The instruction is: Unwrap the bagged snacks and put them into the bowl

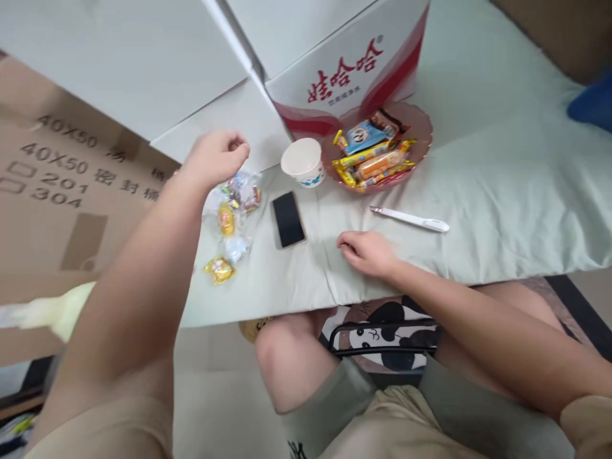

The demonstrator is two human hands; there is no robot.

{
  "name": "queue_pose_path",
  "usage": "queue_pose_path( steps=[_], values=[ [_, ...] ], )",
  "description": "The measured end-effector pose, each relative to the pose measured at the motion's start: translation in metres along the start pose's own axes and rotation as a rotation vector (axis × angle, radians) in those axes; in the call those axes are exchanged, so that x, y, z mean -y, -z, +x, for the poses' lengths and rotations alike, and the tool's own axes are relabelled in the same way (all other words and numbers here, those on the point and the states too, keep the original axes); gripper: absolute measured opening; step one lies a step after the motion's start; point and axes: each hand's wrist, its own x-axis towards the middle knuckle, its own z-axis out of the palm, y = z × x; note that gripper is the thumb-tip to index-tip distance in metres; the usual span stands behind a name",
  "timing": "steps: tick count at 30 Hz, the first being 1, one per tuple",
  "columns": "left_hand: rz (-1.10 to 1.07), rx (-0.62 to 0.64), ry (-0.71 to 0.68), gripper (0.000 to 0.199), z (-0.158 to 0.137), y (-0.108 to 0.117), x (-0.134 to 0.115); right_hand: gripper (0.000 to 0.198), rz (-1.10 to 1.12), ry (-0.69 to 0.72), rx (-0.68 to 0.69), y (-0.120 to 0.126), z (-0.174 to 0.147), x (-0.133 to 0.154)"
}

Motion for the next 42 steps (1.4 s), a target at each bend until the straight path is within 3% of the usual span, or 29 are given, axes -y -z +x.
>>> queue_pose_path(
  steps=[2,5,8,10,13,17,20,23,25,28,30,32,35,39,42],
  values=[
    [-0.052,0.030,0.088,0.037,-0.049,0.007,0.032,0.029,-0.065,-0.017,-0.024,-0.004,-0.001,0.002],
    [-0.124,0.114,0.204,0.030,-0.121,-0.010,0.079,0.031,-0.125,-0.038,-0.042,-0.006,-0.004,0.003],
    [-0.170,0.256,0.205,0.051,-0.176,-0.046,0.113,0.032,-0.156,-0.042,-0.052,-0.006,-0.006,0.003],
    [-0.185,0.363,0.209,0.065,-0.198,-0.069,0.122,0.032,-0.164,-0.035,-0.059,-0.007,-0.007,0.002],
    [-0.173,0.428,0.163,0.054,-0.208,-0.086,0.119,0.031,-0.169,-0.018,-0.069,-0.007,-0.008,0.001],
    [-0.106,0.396,0.212,0.029,-0.199,-0.085,0.107,0.031,-0.162,-0.002,-0.079,-0.007,-0.006,0.001],
    [-0.230,0.244,0.321,0.017,-0.196,-0.078,0.104,0.030,-0.152,-0.002,-0.066,-0.006,-0.005,0.002],
    [-0.550,-0.032,0.535,0.008,-0.202,-0.070,0.102,0.029,-0.135,-0.001,-0.047,-0.004,-0.002,0.003],
    [-0.874,-0.213,0.655,0.010,-0.206,-0.062,0.093,0.028,-0.111,0.006,-0.035,-0.003,-0.001,0.003],
    [-1.358,-0.325,0.610,0.022,-0.207,-0.052,0.057,0.026,-0.048,0.013,-0.041,-0.003,-0.001,0.001],
    [-1.587,-0.249,0.563,0.027,-0.201,-0.051,0.019,0.026,0.051,0.061,-0.063,-0.005,-0.002,-0.001],
    [-1.766,-0.129,0.534,0.029,-0.192,-0.061,-0.023,0.035,0.194,0.193,-0.117,-0.007,-0.003,-0.003],
    [-1.926,0.084,0.475,0.031,-0.179,-0.088,-0.080,0.044,0.333,0.371,-0.273,-0.007,-0.005,-0.004],
    [-1.952,0.109,0.470,0.032,-0.176,-0.123,-0.118,0.028,0.311,0.269,-0.486,0.000,-0.007,-0.007],
    [-1.880,0.050,0.357,0.046,-0.182,-0.134,-0.127,0.034,0.223,0.292,-0.653,0.004,-0.007,-0.011]
  ],
)
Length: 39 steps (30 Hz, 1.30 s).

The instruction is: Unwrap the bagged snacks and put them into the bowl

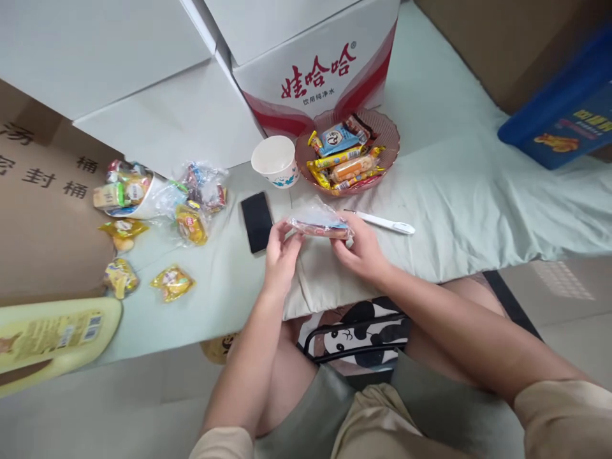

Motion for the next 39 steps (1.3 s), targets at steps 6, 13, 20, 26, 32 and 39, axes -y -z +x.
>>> queue_pose_path(
  steps=[6,13,20,26,32,39],
  values=[
    [-0.152,0.168,0.138,0.079,-0.003,-0.011,0.002,0.053,-0.072,0.149,0.114,-0.003,-0.004,-0.001],
    [-0.167,-0.004,0.161,0.068,0.013,0.004,-0.014,0.037,-0.454,-0.089,0.277,0.028,0.005,-0.002],
    [-0.193,-0.026,0.220,0.066,0.006,0.012,-0.023,0.030,-0.781,-0.311,0.303,0.049,-0.001,-0.014],
    [-0.245,0.059,0.275,0.070,0.004,0.012,-0.028,0.033,-0.156,-0.383,0.368,0.043,0.001,0.004],
    [-0.114,0.190,0.208,0.075,0.004,0.002,-0.011,0.030,0.298,-0.532,0.486,0.026,0.002,0.020],
    [0.016,0.207,0.067,0.063,0.007,0.000,0.008,0.033,0.139,-0.466,0.489,0.019,-0.003,0.014]
  ],
)
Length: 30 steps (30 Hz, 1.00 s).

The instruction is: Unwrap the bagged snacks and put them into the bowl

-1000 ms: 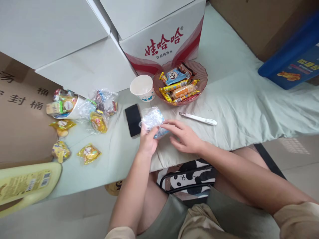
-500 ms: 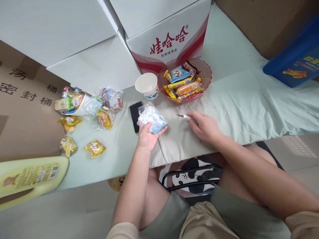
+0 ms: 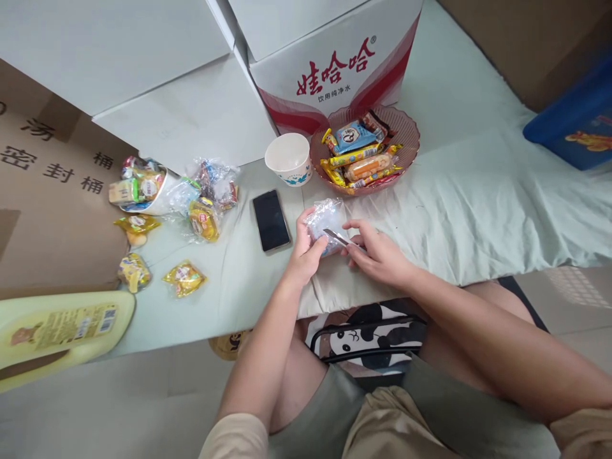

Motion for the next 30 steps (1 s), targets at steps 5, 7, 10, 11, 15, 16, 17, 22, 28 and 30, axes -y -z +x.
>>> queue_pose_path(
  steps=[5,7,10,11,15,16,17,22,28,30],
  values=[
    [-0.006,-0.010,-0.050,0.063,-0.002,-0.003,0.000,0.032,-0.261,0.004,-0.023,0.000,-0.003,-0.001],
    [-0.003,-0.019,-0.069,0.061,-0.004,-0.006,0.000,0.034,-0.321,-0.003,-0.037,-0.001,-0.004,0.000],
    [-0.011,-0.070,-0.074,0.063,-0.003,-0.007,-0.004,0.035,-0.404,0.013,-0.037,-0.001,-0.004,0.002],
    [-0.021,-0.105,-0.081,0.065,-0.002,-0.006,-0.008,0.035,-0.424,0.019,-0.027,-0.001,-0.004,0.002],
    [-0.071,-0.256,-0.143,0.073,0.004,0.006,-0.025,0.035,-0.468,0.017,0.044,0.003,-0.005,0.003],
    [-0.076,-0.280,-0.150,0.073,0.005,0.010,-0.028,0.034,-0.465,0.012,0.047,0.005,-0.005,0.003],
    [-0.076,-0.296,-0.151,0.072,0.006,0.012,-0.029,0.034,-0.462,0.008,0.030,0.008,-0.005,0.002],
    [-0.036,-0.275,-0.110,0.064,0.003,0.009,-0.016,0.037,-0.612,-0.035,-0.194,0.021,-0.003,-0.004],
    [0.233,-0.220,-0.199,0.047,-0.001,0.003,-0.008,0.037,-0.810,-0.055,-0.254,0.026,-0.001,-0.011],
    [0.302,-0.271,-0.257,0.043,0.001,0.008,-0.013,0.037,-0.850,-0.043,-0.254,0.025,-0.001,-0.013]
  ],
)
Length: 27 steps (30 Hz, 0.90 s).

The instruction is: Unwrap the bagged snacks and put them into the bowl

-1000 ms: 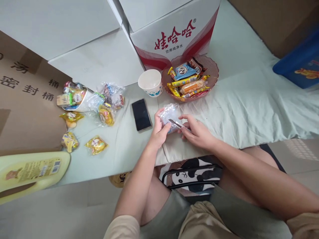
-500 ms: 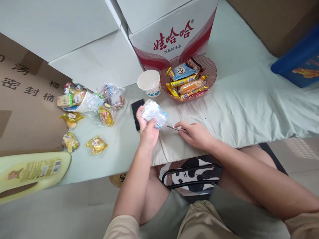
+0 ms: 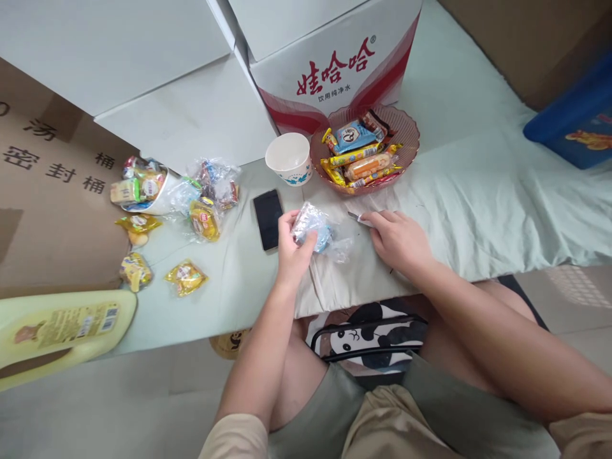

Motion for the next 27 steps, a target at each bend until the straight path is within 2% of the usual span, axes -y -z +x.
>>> queue_pose_path(
  steps=[4,8,11,16,20,27],
  values=[
    [0.047,-0.078,0.035,0.037,0.007,0.013,-0.003,0.035,-0.032,0.004,0.009,-0.001,0.000,0.000],
    [0.094,-0.095,0.060,0.025,0.007,0.018,-0.005,0.033,-0.030,0.033,-0.013,-0.002,-0.001,0.003],
    [0.133,-0.061,0.045,0.019,0.005,0.017,-0.004,0.030,-0.015,0.064,-0.036,-0.004,-0.002,0.005],
    [0.183,0.023,0.049,0.019,0.005,0.015,0.000,0.028,-0.013,0.072,-0.040,-0.006,-0.003,0.005],
    [0.204,0.048,0.039,0.024,0.004,0.015,0.002,0.028,-0.004,0.087,-0.020,-0.006,-0.002,0.003],
    [0.244,0.077,0.035,0.017,0.002,0.013,-0.002,0.026,0.002,0.100,-0.017,-0.007,-0.003,0.003]
  ],
)
